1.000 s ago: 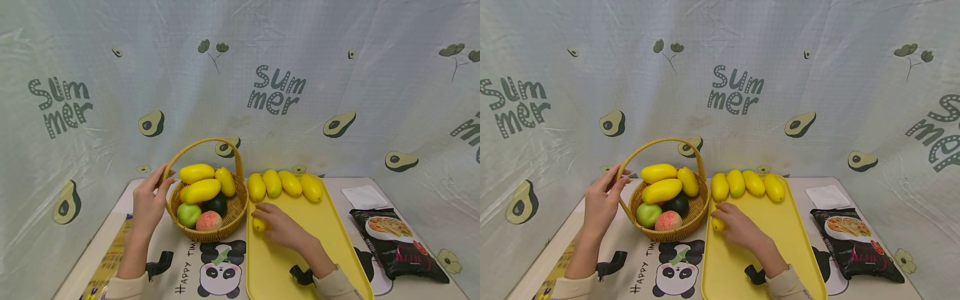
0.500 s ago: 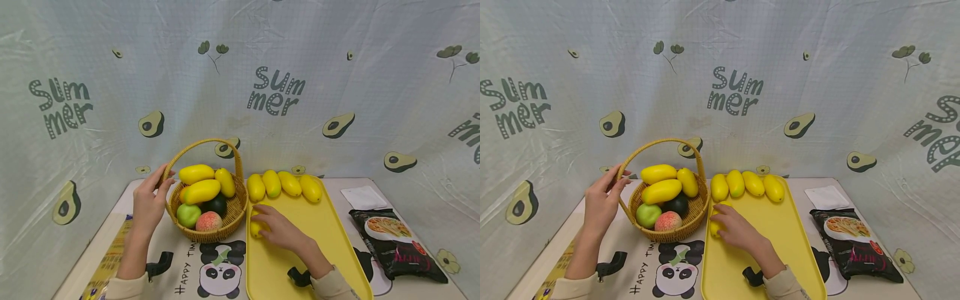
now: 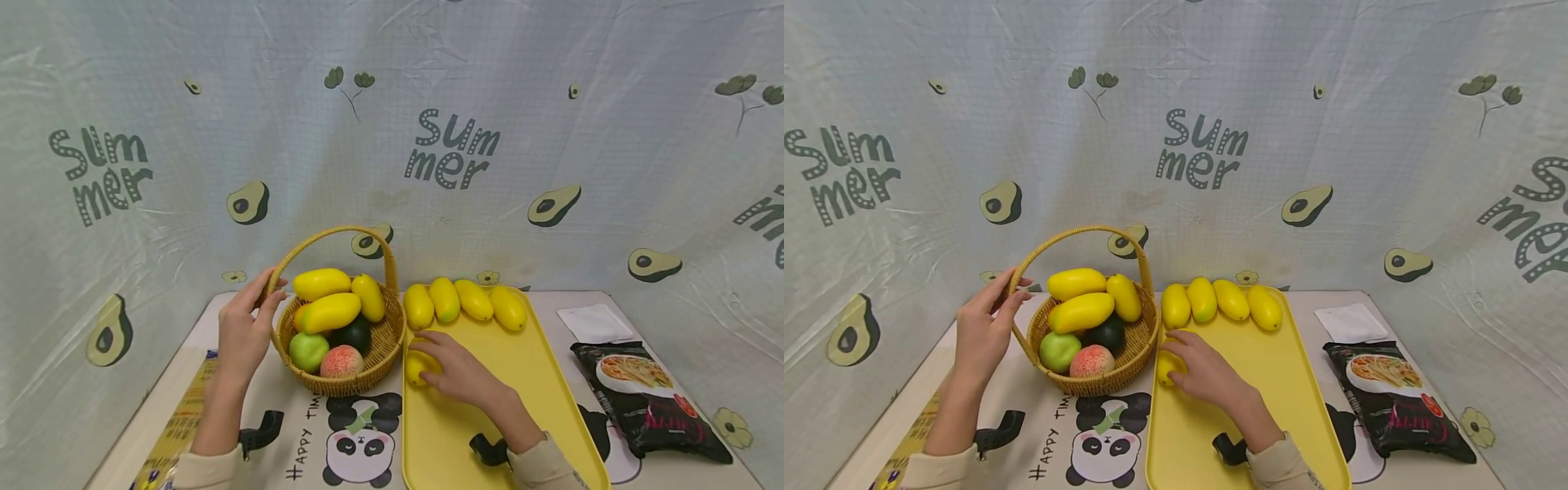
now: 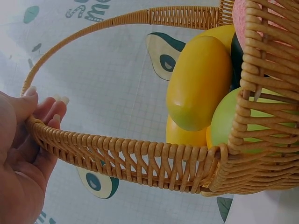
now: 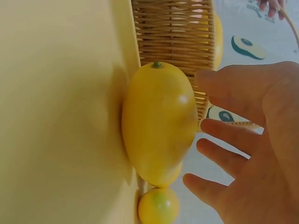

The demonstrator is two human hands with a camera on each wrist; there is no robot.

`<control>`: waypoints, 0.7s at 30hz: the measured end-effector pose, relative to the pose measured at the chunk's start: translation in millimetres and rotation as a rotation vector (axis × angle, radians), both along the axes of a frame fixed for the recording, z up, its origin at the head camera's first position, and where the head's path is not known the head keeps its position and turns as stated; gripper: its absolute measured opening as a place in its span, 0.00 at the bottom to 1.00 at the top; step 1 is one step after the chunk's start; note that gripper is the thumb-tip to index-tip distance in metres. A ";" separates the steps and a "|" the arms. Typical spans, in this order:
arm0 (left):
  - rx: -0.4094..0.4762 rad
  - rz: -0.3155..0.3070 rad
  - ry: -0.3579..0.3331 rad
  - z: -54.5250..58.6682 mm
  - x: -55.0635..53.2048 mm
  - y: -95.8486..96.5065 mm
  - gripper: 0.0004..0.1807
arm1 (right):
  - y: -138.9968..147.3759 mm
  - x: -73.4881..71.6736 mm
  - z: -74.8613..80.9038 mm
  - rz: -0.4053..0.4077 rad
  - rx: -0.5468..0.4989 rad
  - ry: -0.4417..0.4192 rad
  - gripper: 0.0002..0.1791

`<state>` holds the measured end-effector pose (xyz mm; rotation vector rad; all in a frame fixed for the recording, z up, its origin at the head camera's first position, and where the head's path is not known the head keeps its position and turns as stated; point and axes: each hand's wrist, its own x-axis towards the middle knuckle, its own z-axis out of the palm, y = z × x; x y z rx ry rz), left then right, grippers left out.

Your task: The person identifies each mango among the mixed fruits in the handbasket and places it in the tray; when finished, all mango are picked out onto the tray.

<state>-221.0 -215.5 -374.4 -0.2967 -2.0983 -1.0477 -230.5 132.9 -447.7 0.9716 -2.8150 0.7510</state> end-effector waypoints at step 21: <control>0.017 0.001 -0.011 2.0 2.5 2.1 0.24 | -34.4 -4.9 15.7 0.016 -0.229 0.148 0.26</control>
